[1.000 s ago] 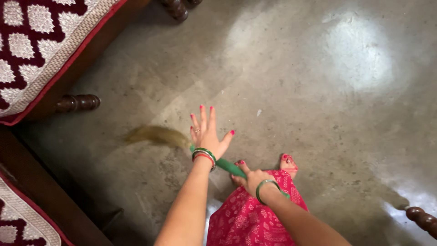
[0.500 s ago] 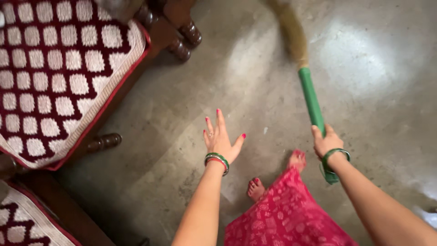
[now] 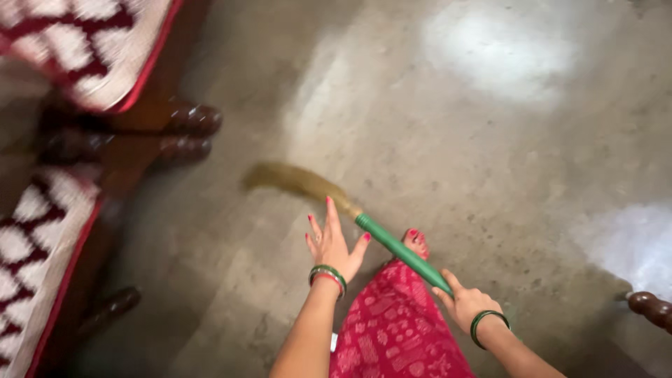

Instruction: The person sweeps the floor using a broom, moving trash and paper scraps across the room and under furniture.

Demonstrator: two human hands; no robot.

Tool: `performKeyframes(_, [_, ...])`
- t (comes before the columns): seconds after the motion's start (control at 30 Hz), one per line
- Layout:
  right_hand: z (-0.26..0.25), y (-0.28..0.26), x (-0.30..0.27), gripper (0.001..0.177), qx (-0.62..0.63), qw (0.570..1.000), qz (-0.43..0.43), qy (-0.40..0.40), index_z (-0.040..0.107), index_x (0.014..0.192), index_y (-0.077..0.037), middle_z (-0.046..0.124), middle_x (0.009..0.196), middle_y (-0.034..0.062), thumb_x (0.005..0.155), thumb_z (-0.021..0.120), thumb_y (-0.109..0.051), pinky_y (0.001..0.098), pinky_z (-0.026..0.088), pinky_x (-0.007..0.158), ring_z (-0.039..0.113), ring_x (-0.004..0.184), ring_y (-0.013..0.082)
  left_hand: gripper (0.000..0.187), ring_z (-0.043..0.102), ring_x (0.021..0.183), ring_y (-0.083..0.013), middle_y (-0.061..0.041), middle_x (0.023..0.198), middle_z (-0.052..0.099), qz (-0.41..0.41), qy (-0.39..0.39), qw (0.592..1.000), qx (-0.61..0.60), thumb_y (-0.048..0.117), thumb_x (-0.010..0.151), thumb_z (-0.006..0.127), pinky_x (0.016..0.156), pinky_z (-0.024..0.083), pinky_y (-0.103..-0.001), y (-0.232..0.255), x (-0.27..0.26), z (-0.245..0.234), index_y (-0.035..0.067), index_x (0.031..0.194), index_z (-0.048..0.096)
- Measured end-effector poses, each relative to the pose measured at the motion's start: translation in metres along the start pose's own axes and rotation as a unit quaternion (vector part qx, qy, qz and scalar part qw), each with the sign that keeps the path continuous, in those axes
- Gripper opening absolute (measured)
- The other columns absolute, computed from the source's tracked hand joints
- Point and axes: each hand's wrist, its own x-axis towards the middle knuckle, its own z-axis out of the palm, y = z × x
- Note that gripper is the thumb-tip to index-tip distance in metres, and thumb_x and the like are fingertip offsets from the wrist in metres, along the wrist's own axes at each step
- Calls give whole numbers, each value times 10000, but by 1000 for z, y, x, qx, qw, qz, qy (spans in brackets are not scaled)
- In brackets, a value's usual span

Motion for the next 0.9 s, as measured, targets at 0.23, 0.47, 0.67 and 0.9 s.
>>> performKeyframes(0.23, [-92, 74, 68, 703, 114, 984, 53, 127, 294, 1568, -458, 729, 1209, 190, 927, 375, -732, 536, 540, 991, 675, 1159, 439, 1114, -56, 1553, -434, -70, 1708, 136, 58, -92, 992, 64, 439, 870, 708, 1205, -25, -633, 98, 46, 20, 200, 1609, -91])
performKeyframes(0.47, [-180, 96, 78, 707, 185, 967, 81, 154, 302, 1571, -438, 721, 1186, 231, 929, 368, -726, 568, 538, 971, 669, 1148, 474, 1088, -57, 1564, -429, -43, 1718, 113, 146, -79, 981, 99, 462, 868, 697, 1208, -7, -652, 180, 82, 8, 197, 1626, -38])
performKeyframes(0.67, [-129, 106, 57, 723, 219, 953, 59, 202, 291, 1589, -371, 743, 1043, 268, 947, 396, -687, 575, 566, 886, 701, 1017, 491, 1067, -49, 1564, -420, -57, 1722, 48, 160, -31, 981, 105, 489, 857, 699, 1194, 18, -661, 215, 104, -5, 195, 1629, 23])
performKeyframes(0.9, [38, 144, 24, 719, 135, 978, 101, 122, 301, 1534, -506, 797, 1004, 161, 869, 400, -762, 531, 613, 906, 757, 1023, 397, 1062, -46, 1570, -390, -31, 1726, 52, 157, -54, 979, 114, 496, 862, 686, 1199, 18, -661, 199, 103, -7, 183, 1630, 23])
